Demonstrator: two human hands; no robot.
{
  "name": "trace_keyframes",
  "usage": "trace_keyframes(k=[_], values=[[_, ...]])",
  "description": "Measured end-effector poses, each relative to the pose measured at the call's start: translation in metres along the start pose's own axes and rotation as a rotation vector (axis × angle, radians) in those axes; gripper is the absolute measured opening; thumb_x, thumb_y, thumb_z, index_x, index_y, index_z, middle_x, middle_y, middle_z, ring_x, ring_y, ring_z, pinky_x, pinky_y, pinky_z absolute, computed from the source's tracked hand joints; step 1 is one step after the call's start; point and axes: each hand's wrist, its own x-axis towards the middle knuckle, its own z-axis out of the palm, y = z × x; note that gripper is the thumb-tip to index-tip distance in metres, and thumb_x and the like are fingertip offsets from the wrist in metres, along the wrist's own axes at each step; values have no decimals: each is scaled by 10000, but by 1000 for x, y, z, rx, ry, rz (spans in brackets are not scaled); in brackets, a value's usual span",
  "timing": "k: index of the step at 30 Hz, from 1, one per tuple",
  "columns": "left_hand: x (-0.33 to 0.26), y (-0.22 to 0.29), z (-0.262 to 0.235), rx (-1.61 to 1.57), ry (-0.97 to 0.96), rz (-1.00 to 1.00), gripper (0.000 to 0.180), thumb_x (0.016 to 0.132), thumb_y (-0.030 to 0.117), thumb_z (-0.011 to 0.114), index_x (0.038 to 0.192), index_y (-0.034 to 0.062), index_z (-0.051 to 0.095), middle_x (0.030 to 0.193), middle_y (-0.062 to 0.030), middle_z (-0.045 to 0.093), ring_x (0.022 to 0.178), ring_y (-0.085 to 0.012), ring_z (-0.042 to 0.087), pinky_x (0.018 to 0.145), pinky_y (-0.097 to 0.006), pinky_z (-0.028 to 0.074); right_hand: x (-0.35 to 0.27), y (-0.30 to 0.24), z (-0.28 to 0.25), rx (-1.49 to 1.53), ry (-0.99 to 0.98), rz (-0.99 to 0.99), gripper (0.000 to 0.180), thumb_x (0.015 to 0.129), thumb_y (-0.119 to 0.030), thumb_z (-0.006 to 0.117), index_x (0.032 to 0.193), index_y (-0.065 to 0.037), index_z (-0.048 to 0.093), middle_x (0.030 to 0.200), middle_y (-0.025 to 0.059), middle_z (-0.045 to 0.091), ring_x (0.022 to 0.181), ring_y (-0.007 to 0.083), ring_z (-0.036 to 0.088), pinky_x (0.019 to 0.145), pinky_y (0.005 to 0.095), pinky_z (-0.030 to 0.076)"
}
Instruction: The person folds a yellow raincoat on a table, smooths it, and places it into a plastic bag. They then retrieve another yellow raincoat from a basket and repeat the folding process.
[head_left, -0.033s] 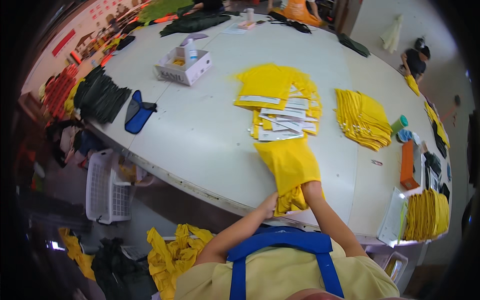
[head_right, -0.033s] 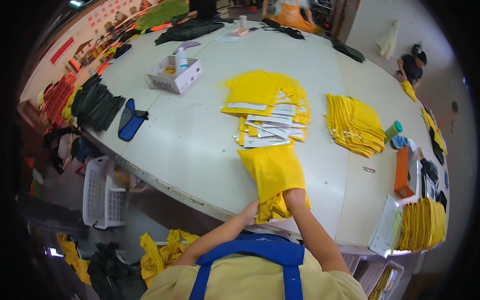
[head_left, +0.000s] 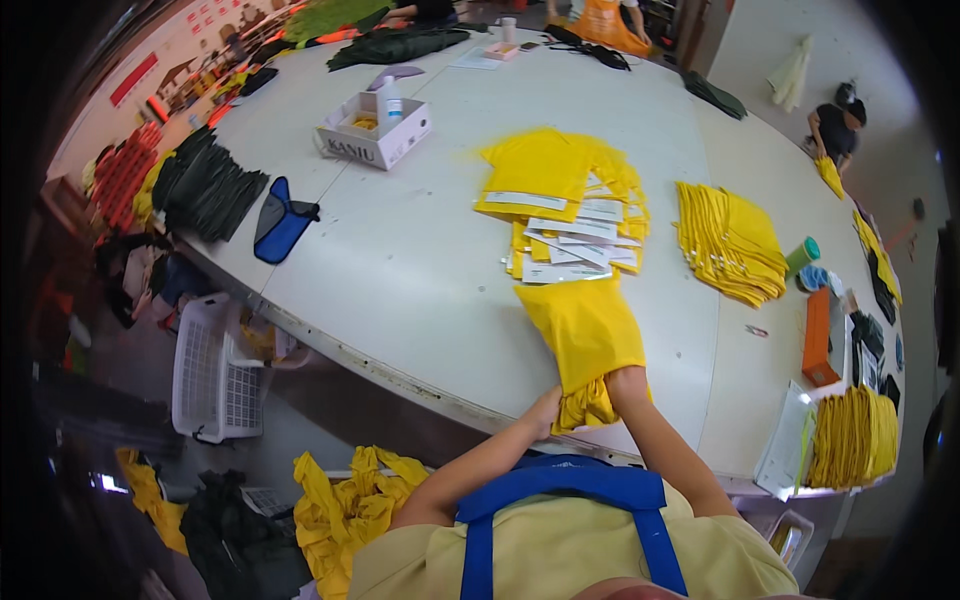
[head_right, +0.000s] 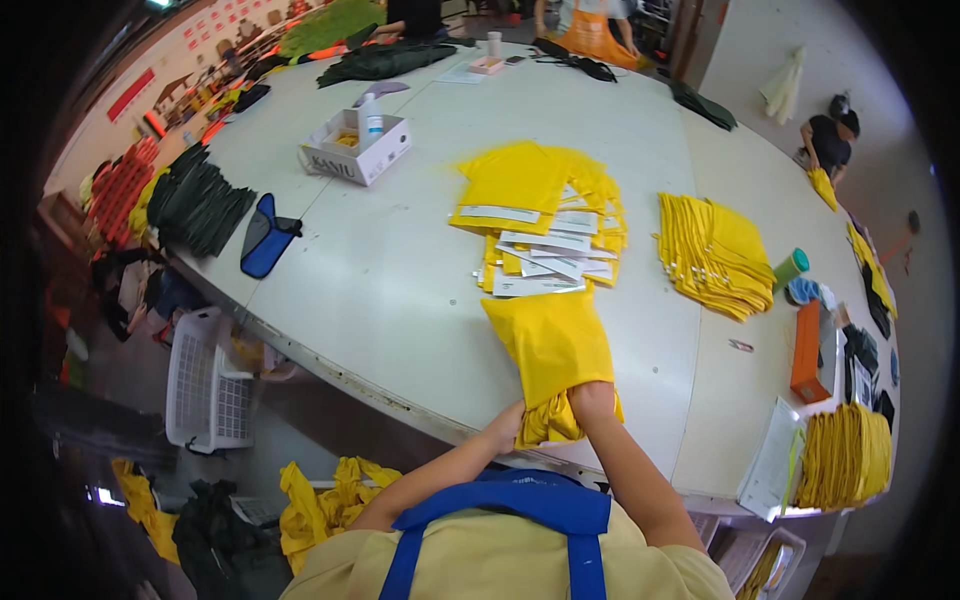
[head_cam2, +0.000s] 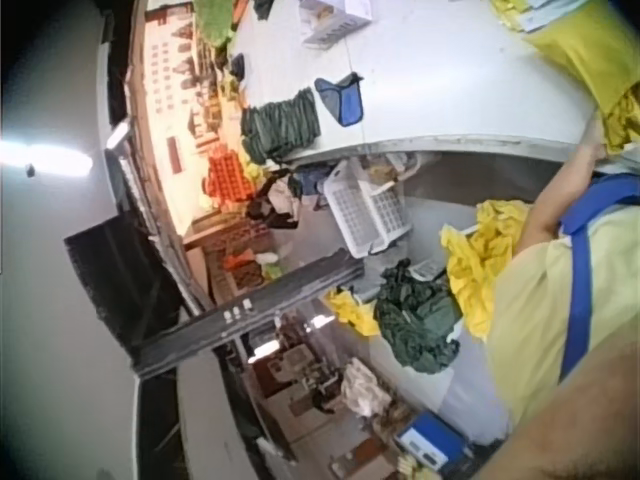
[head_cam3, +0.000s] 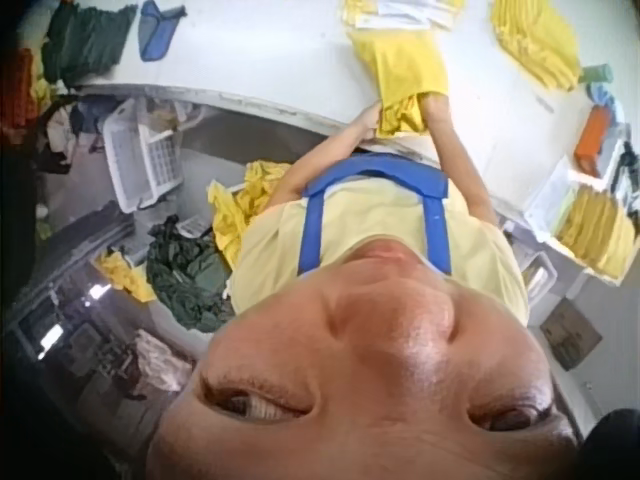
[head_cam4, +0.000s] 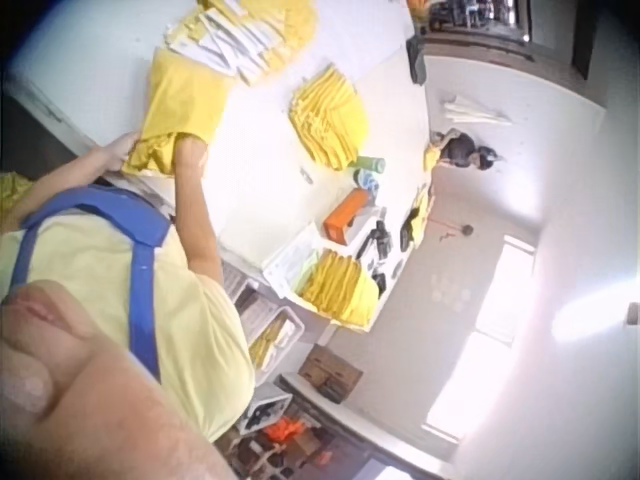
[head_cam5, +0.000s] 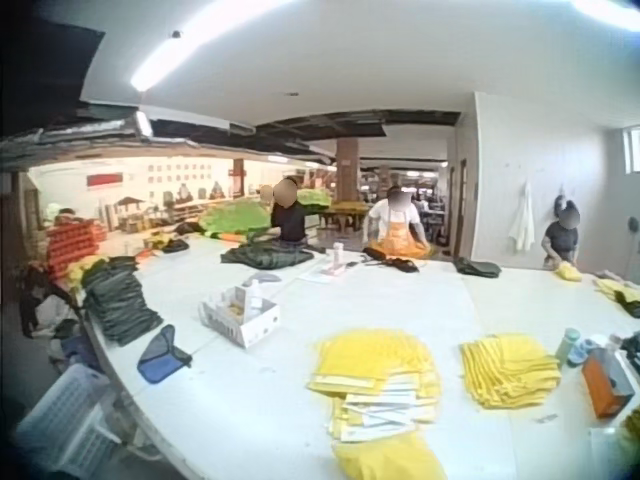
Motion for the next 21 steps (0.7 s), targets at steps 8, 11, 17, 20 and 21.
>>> trace_keyframes(k=[8, 11, 17, 20, 21], values=[[-25, 7, 11, -20, -57, 26, 697, 925, 535, 460, 1438, 118, 236, 1377, -77, 432, 1213, -195, 484, 987, -355, 426, 5, -1, 22, -416, -294, -234, 512, 870, -288, 511, 1341, -95, 460, 1419, 160, 391, 1324, 351, 324, 1098, 434, 246], [-19, -4, 10, 24, 65, 119, 738, 889, 228, 604, 1451, 134, 136, 1389, -80, 374, 1260, -204, 415, 1010, -345, 389, 26, -15, 3, -398, -427, -222, 502, 866, -275, 505, 1327, -80, 473, 1405, 156, 415, 1314, 336, 343, 1093, 405, 263], [-3, -4, 22, 271, 109, 191, 858, 854, 159, 616, 1474, 99, 27, 1476, -123, 249, 1343, -241, 287, 1081, -360, 278, 26, 64, -16, 360, -252, 230, 622, 865, -354, 615, 1390, -100, 402, 1433, 113, 398, 1316, 254, 364, 1107, 344, 242], [1, 1, 13, 255, 136, 89, 912, 827, 276, 685, 1476, 174, 53, 1453, -95, 277, 1331, -242, 310, 1064, -391, 314, 11, 63, -5, 152, -229, 162, 626, 862, -356, 618, 1391, -101, 401, 1435, 113, 395, 1318, 253, 361, 1107, 344, 241], [6, -7, -2, 228, 91, 100, 983, 785, 422, 723, 1472, 228, 47, 1438, -75, 311, 1304, -246, 356, 1023, -413, 377, 13, 52, -3, 16, -247, 93, 628, 861, -357, 620, 1391, -101, 401, 1435, 113, 394, 1318, 253, 360, 1107, 344, 241]])
